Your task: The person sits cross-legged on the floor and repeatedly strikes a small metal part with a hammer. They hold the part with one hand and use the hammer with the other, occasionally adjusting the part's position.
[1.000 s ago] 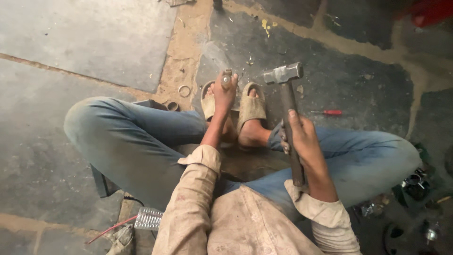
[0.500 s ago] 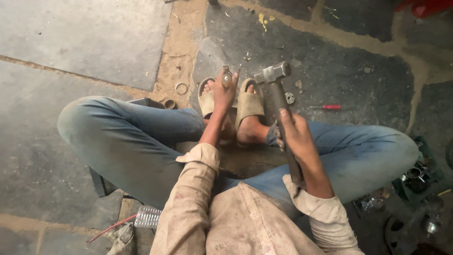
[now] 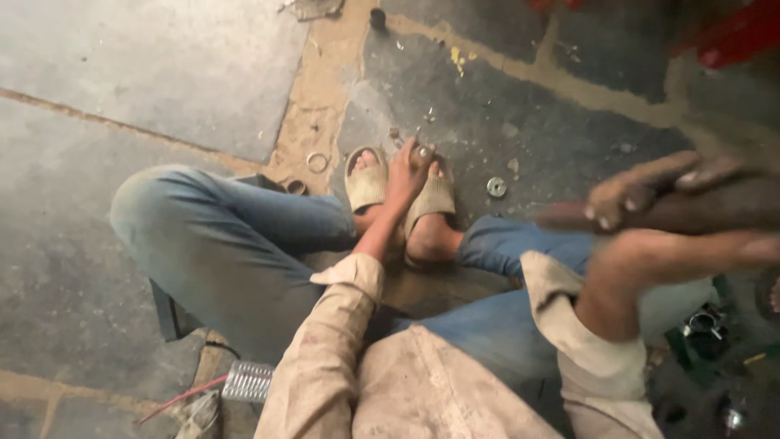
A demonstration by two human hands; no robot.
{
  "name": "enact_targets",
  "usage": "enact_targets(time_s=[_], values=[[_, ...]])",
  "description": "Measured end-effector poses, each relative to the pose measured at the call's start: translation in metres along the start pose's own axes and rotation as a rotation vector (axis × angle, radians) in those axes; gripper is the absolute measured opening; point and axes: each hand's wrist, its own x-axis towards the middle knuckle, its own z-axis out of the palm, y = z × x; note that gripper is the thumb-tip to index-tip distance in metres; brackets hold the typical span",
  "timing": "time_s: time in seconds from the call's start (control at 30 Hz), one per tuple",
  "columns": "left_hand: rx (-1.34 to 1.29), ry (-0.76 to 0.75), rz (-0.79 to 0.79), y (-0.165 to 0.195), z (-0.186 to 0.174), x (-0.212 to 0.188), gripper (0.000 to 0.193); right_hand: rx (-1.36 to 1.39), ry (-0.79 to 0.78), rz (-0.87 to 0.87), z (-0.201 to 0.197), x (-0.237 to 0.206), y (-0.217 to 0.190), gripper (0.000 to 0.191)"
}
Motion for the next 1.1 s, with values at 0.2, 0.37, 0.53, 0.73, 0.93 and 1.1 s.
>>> enact_targets(time_s=[0.2,0.37,0.53,0.73,0.93,1.1], values=[[0.055,-0.159,-0.044,-0.010,0.019,-0.002,0.045,-1.269,-0.395,0.670,0.025,-0.061,0.104,0.046],[0.068,-0.038,0.042,-0.010,0.015,0.004,0.035,-1.060,-0.225,0.608,-0.006,-0.035,0.054,0.052],[-0.036,0.005,0.017,-0.008,0.004,0.011,0.038,0.002,0.044,0.232,-0.025,-0.037,0.031,0.052],[-0.080,-0.129,0.040,-0.001,0.016,-0.011,0.036,-1.247,-0.375,0.504,0.020,-0.090,0.116,0.048],[0.074,-0.055,0.127,-0.014,0.027,-0.003,0.037,-0.945,-0.043,0.505,-0.005,-0.029,0.015,0.037],[-0.019,-0.096,-0.130,-0.024,0.015,0.004,0.037,-0.090,0.159,0.005,0.007,-0.056,0.028,0.049]])
